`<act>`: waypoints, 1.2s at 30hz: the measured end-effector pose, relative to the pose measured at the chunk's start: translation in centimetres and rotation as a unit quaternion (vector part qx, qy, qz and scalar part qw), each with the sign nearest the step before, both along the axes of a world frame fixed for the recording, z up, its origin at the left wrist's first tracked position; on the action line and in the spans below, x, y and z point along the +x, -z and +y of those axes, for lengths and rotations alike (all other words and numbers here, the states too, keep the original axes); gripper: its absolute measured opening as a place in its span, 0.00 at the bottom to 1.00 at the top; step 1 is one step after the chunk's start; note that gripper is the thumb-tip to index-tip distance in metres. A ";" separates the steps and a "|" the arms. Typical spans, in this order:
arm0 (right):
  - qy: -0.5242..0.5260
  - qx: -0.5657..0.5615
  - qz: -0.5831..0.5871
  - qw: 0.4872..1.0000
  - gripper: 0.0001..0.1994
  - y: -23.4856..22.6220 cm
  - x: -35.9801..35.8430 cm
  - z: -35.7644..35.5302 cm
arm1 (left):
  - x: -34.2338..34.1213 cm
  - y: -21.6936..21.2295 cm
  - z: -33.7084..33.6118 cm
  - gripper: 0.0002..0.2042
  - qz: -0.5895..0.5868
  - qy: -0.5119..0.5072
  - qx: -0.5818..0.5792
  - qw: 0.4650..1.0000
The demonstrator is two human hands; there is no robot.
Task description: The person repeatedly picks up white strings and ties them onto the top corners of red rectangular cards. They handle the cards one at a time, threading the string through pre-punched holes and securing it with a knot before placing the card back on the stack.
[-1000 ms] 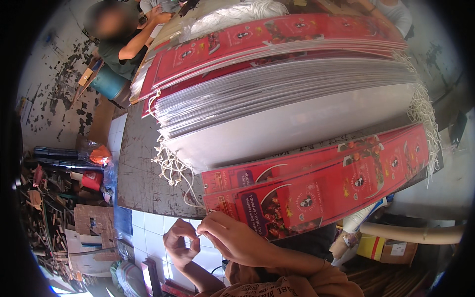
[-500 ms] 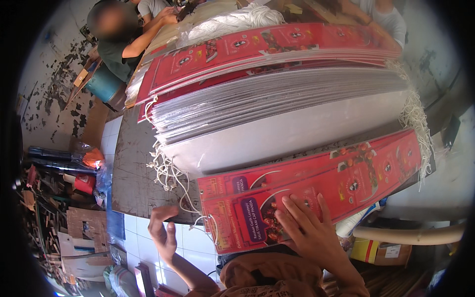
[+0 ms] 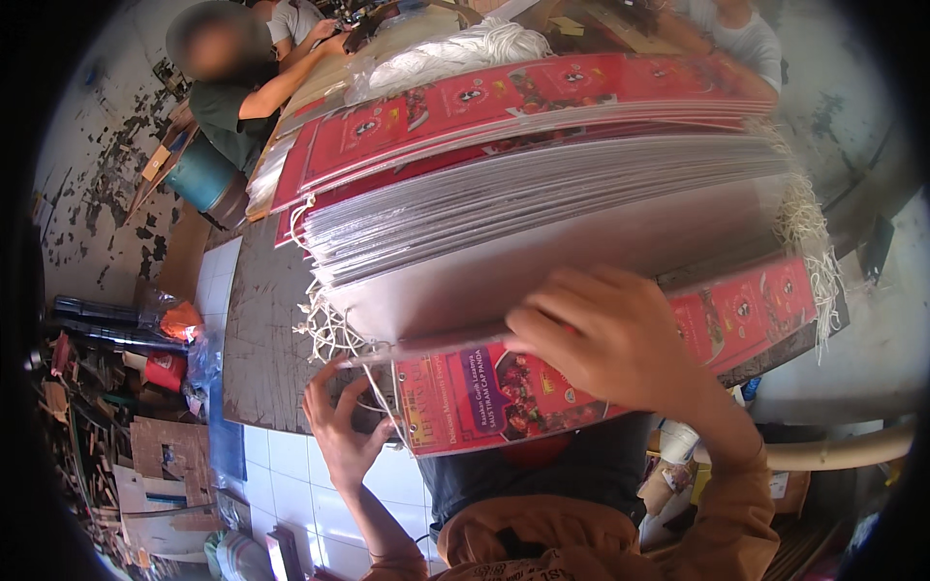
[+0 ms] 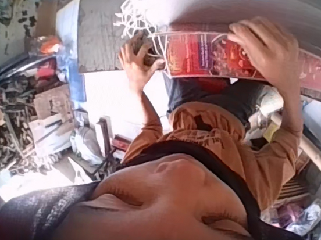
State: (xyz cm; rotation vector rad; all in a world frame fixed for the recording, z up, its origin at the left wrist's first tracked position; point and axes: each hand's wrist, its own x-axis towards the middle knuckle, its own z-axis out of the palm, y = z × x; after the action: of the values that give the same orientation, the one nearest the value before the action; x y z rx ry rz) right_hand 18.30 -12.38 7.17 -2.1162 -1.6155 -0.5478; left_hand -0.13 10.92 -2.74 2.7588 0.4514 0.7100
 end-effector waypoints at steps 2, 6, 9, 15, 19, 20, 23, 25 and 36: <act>-0.031 -0.014 0.011 0.999 0.09 0.0 1.7 1.5 | -0.2 0.5 0.1 0.37 -0.009 -0.018 0.027 0.999; -0.047 0.000 0.006 0.999 0.09 1.3 3.9 3.6 | 0.9 0.5 -0.2 0.35 -0.082 -0.039 -0.034 0.995; -0.041 -0.004 -0.021 0.999 0.10 1.5 3.9 3.8 | 0.7 0.7 -0.5 0.27 -0.134 -0.100 -0.124 0.978; 0.013 -0.029 -0.106 0.994 0.17 2.1 3.1 3.5 | -0.1 0.3 -1.3 0.24 -0.223 -0.028 -0.196 0.954; 0.018 -0.020 -0.082 0.996 0.19 2.7 3.4 3.6 | -1.2 0.1 -3.5 0.16 -0.094 0.010 -0.189 0.977; 0.018 -0.020 -0.081 0.996 0.19 2.8 3.4 3.6 | -1.5 0.1 -3.9 0.14 -0.071 0.002 -0.184 0.980; 0.012 -0.034 -0.065 0.997 0.21 2.8 3.6 3.7 | -2.1 0.2 -3.8 0.08 -0.113 -0.051 -0.232 0.965; 0.005 -0.030 -0.056 0.998 0.22 3.0 3.7 3.7 | -2.4 0.2 -3.1 0.09 -0.170 -0.107 -0.223 0.954; 0.028 -0.043 -0.142 0.989 0.25 4.0 3.9 3.8 | 1.7 -0.3 -2.3 0.19 -0.186 -0.043 -0.142 0.971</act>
State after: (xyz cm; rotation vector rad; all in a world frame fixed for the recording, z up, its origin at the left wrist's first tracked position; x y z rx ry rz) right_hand 22.17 -8.62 3.20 -2.2336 -1.7618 -0.8443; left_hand 1.53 8.66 -2.40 2.2841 0.5426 1.0646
